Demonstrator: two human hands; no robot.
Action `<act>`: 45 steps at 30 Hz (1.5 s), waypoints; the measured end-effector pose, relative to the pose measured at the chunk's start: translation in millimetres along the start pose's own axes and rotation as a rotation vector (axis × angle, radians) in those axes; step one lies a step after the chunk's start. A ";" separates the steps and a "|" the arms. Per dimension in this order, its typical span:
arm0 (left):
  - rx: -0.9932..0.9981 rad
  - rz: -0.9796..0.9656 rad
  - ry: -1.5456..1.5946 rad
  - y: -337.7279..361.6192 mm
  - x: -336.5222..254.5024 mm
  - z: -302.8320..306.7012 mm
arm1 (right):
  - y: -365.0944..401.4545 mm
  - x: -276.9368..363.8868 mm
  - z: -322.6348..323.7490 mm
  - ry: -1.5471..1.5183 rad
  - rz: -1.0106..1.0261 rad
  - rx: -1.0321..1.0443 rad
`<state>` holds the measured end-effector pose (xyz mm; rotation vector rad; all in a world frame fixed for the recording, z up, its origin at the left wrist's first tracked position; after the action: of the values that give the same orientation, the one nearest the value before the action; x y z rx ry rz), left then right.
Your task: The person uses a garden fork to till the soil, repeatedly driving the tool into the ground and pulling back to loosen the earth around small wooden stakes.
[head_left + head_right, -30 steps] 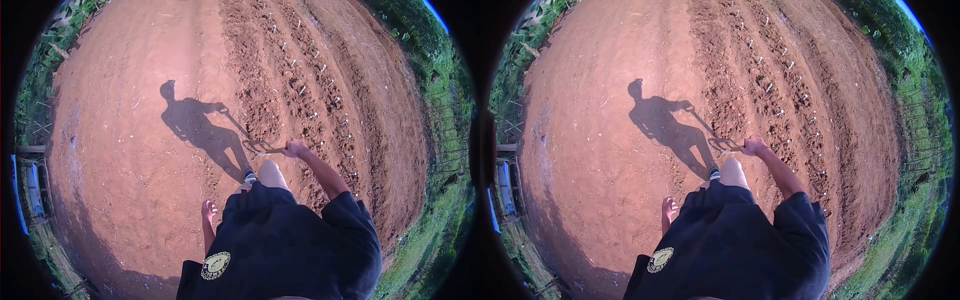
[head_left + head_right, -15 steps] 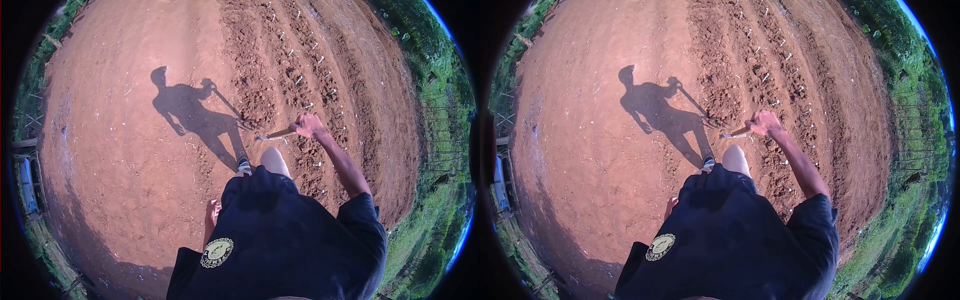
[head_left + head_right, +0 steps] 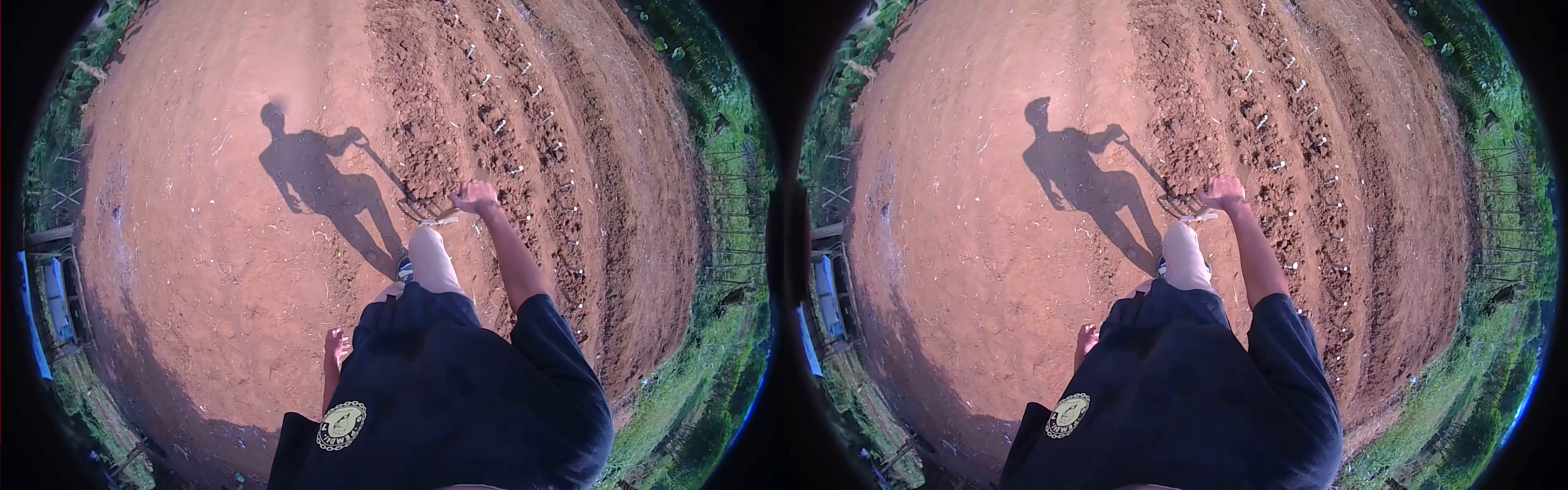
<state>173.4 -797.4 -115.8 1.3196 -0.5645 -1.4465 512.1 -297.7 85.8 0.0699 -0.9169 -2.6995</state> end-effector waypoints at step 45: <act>0.052 -0.140 -0.033 -38.9 -249.7 -103.2 | -95.6 -53.0 -41.7 -0.210 0.133 0.028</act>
<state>213.8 -530.7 -73.7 1.4019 -0.5439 -1.5790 544.2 -234.8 -7.5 -0.2644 -0.9801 -2.6053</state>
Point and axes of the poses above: each hand's wrist, its own y-axis away from the middle knuckle, its own z-axis out of the back of the hand, x = y × z, the point moved 6 cm from there along -y, towards the middle knuckle
